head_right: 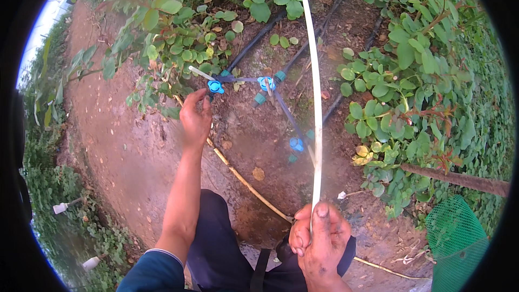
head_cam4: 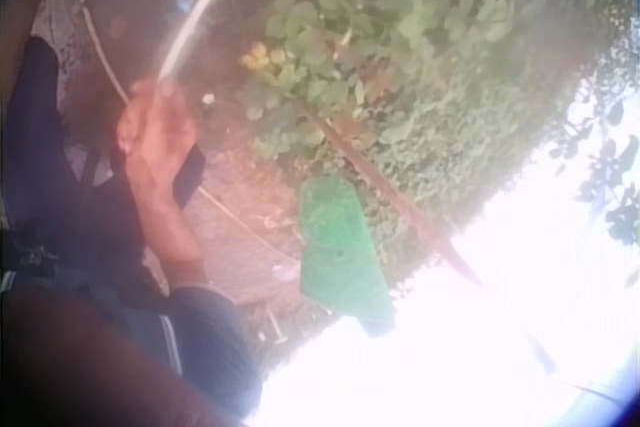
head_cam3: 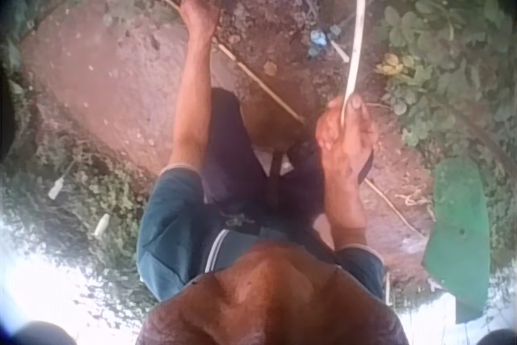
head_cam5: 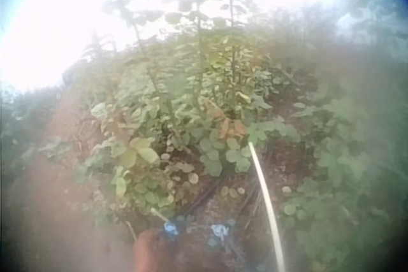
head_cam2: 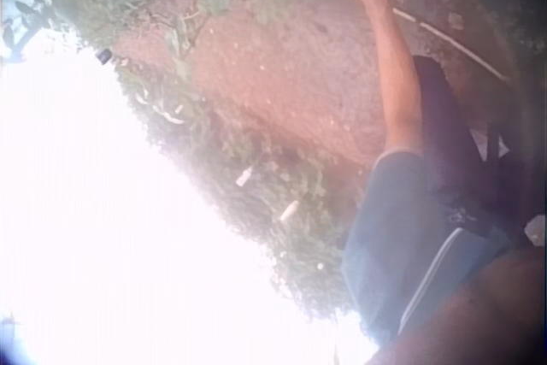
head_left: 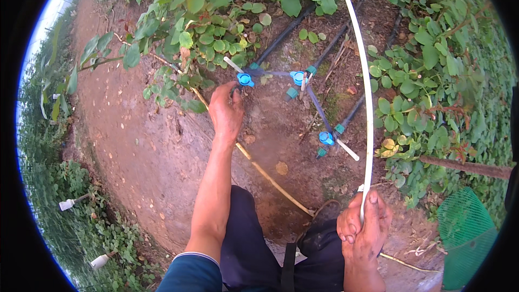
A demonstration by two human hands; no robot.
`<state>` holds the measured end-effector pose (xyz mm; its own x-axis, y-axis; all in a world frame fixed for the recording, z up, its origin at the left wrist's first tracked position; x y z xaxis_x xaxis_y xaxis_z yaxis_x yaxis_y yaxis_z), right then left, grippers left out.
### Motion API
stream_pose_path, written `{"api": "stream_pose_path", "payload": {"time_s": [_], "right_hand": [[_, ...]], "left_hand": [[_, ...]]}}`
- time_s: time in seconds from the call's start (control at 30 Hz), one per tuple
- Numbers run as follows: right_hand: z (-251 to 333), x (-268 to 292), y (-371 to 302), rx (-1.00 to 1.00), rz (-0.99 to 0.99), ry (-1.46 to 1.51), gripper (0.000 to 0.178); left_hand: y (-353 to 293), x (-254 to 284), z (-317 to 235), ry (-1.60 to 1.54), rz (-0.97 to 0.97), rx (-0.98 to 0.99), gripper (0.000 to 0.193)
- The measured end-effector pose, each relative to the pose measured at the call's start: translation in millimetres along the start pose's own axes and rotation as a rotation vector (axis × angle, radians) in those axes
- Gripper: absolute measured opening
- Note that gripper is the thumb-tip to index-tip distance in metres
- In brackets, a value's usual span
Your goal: The person installs a drip irrigation system in a garden. They connect white plastic tubes to blue valves on black pipes, adjust the connections, and move between plants to secure the setup.
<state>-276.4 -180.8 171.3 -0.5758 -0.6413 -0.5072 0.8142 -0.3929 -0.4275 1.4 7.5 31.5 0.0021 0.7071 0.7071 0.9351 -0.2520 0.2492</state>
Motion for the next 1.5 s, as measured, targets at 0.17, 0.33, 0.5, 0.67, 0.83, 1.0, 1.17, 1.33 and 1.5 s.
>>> {"api": "stream_pose_path", "payload": {"time_s": [0.17,0.33,0.5,0.67,0.83,1.0,1.17,1.33,1.5], "right_hand": [[0.8,5.2,0.5,-0.018,-0.076,0.012,0.034],[-3.5,11.3,-24.4,-0.024,-0.249,-0.045,0.031],[-7.0,17.1,-68.8,-0.023,-0.418,-0.14,0.033],[16.0,19.8,-147.0,-0.125,-0.485,-0.194,0.03],[59.3,30.6,-225.6,-0.195,-0.508,-0.295,0.029],[81.8,47.8,-247.0,-0.339,-0.458,-0.405,0.031],[86.7,55.4,-230.9,-0.484,-0.362,-0.372,0.033],[84.1,60.2,-194.0,-0.493,-0.291,-0.448,0.035],[64.4,70.5,-177.3,-0.521,-0.307,-0.341,0.035]], "left_hand": [[-14.6,9.4,3.5,-0.088,0.059,0.11,0.019],[-77.5,22.9,6.6,-0.294,0.29,0.457,0.021],[-120.5,70.4,-36.4,-0.654,0.401,0.755,0.023],[-67.0,190.6,-158.8,-0.828,0.481,0.661,0.021],[-31.6,265.2,-260.7,-1.376,0.729,0.089,0.021],[-120.0,173.1,-158.7,0.133,0.907,0.501,0.021],[-261.6,163.2,-65.8,-0.472,0.612,1.036,0.021],[-333.2,151.8,-49.7,-1.27,0.221,1.55,0.02],[-315.2,146.9,-85.5,-0.366,0.759,1.07,0.022]]}}
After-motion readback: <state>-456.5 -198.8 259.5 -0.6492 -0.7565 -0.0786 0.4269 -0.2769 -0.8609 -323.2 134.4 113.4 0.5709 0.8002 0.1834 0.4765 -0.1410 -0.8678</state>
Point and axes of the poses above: each hand's wrist, its own y-axis towards the middle knuckle, its own x-axis out of the back of the hand, z = x × y, the point moved 5 cm from there along y, towards the middle knuckle, and after that the axes turned 10 degrees about z, right-handed, at the moved point
